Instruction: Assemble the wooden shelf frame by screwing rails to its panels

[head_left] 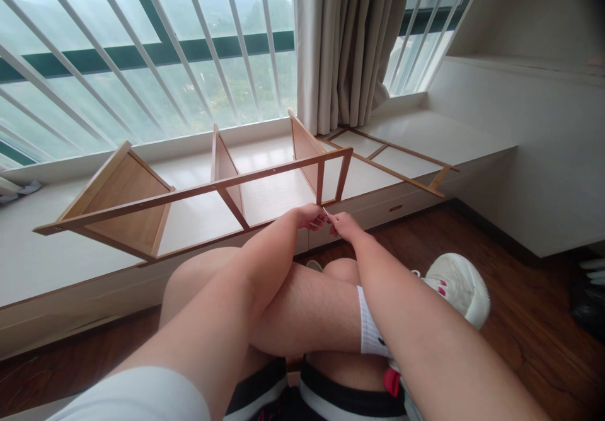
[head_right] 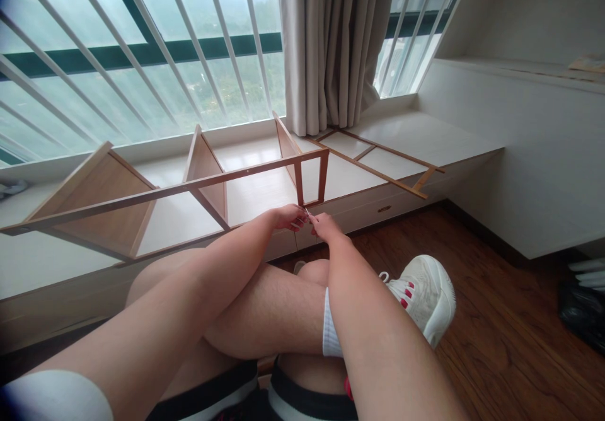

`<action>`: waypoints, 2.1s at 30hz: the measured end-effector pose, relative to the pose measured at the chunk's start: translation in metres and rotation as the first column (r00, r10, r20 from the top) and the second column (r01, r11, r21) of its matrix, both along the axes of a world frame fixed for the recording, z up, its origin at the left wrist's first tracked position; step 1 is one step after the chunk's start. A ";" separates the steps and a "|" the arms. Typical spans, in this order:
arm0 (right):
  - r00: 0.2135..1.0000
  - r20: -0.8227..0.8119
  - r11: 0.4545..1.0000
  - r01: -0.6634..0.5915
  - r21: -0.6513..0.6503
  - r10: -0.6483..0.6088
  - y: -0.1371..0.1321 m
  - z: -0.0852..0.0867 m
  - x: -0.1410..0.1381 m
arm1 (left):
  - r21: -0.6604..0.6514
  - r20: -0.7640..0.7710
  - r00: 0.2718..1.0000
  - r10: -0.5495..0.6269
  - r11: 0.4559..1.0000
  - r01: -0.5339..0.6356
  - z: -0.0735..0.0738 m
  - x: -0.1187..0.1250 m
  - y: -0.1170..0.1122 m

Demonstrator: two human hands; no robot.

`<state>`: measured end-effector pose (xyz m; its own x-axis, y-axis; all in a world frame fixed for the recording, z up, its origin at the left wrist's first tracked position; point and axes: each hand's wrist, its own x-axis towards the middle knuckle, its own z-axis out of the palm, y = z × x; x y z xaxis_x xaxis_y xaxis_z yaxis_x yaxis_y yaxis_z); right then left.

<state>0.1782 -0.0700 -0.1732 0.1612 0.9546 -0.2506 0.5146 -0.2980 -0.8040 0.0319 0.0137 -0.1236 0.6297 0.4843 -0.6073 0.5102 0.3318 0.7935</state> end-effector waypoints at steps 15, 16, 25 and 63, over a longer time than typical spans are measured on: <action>0.950 -0.303 0.989 0.030 -0.146 -0.073 0.000 0.017 -0.014 | 0.018 -0.022 1.000 0.015 1.000 -0.015 -0.001 0.001 0.000; 0.948 -0.309 0.989 0.030 -0.144 -0.073 -0.001 0.018 -0.014 | 0.018 -0.026 1.000 0.017 1.000 -0.016 -0.001 0.002 0.000; 0.949 -0.310 0.987 0.016 -0.159 -0.065 0.002 0.015 -0.011 | 0.020 -0.079 0.996 0.039 0.999 -0.037 0.001 0.002 0.001; 0.998 -0.064 0.985 0.015 0.171 -0.004 0.003 0.002 0.003 | -0.025 -0.188 0.981 -0.047 0.999 0.043 -0.002 0.002 0.001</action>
